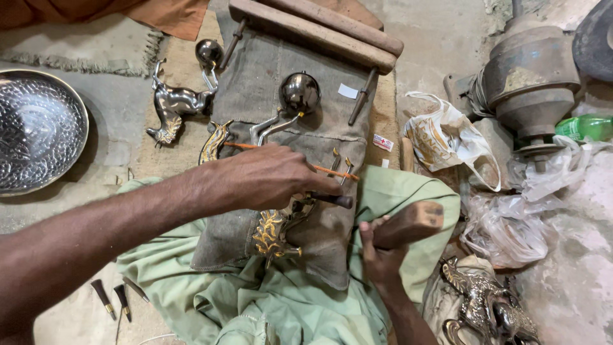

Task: The person sits on the floor with a brass horse figurine resting on a sandbag on their lap. They hold a punch against the figurine and strike it with a wooden mallet, repositioning the punch repeatedly to shape the metal surface.

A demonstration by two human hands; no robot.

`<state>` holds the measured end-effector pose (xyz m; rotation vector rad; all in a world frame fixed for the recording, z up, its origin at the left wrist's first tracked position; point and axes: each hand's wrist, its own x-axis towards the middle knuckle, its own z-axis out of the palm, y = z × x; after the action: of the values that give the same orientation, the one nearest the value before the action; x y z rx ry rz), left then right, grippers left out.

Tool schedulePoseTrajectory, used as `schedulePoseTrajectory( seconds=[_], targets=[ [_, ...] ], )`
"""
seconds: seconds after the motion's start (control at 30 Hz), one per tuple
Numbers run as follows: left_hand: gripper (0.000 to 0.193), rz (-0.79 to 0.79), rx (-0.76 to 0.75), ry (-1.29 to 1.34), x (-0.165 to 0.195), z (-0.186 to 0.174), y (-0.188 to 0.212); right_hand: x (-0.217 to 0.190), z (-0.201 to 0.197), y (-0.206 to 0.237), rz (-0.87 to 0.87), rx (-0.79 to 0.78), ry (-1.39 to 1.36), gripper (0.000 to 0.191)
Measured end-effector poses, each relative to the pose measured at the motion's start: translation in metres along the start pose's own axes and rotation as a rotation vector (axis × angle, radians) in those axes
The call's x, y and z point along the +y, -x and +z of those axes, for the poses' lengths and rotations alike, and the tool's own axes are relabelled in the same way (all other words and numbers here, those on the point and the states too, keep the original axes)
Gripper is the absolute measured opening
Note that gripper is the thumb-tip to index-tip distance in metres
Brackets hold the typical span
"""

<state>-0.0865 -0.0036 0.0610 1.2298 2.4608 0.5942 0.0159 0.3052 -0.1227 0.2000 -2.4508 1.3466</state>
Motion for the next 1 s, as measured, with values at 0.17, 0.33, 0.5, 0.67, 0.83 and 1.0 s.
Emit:
schedulePoseTrajectory(
  seconds=[0.17, 0.33, 0.5, 0.67, 0.83, 1.0],
  targets=[
    [0.058, -0.09, 0.062, 0.275, -0.013, -0.006, -0.004, -0.009, 0.0, -0.005, 0.173, -0.061, 0.12, 0.046],
    [0.058, -0.12, 0.079, 0.382, -0.034, -0.012, -0.01, -0.017, 0.002, -0.012, 0.329, -0.024, -0.152, 0.045],
    [0.057, -0.091, -0.025, 0.358, -0.038, -0.011, -0.019, -0.019, 0.003, -0.021, 0.163, -0.004, 0.009, 0.048],
    [0.058, -0.074, -0.081, 0.349, -0.035, -0.015, -0.023, -0.019, 0.007, -0.027, 0.252, 0.141, -0.326, 0.046],
    [0.061, -0.033, -0.061, 0.301, -0.034, -0.017, -0.021, -0.013, 0.005, -0.04, 0.178, 0.018, -0.086, 0.027],
    [0.055, -0.029, 0.059, 0.305, -0.036, -0.012, -0.015, -0.012, -0.001, -0.059, 0.055, -0.054, -0.217, 0.041]
  ],
)
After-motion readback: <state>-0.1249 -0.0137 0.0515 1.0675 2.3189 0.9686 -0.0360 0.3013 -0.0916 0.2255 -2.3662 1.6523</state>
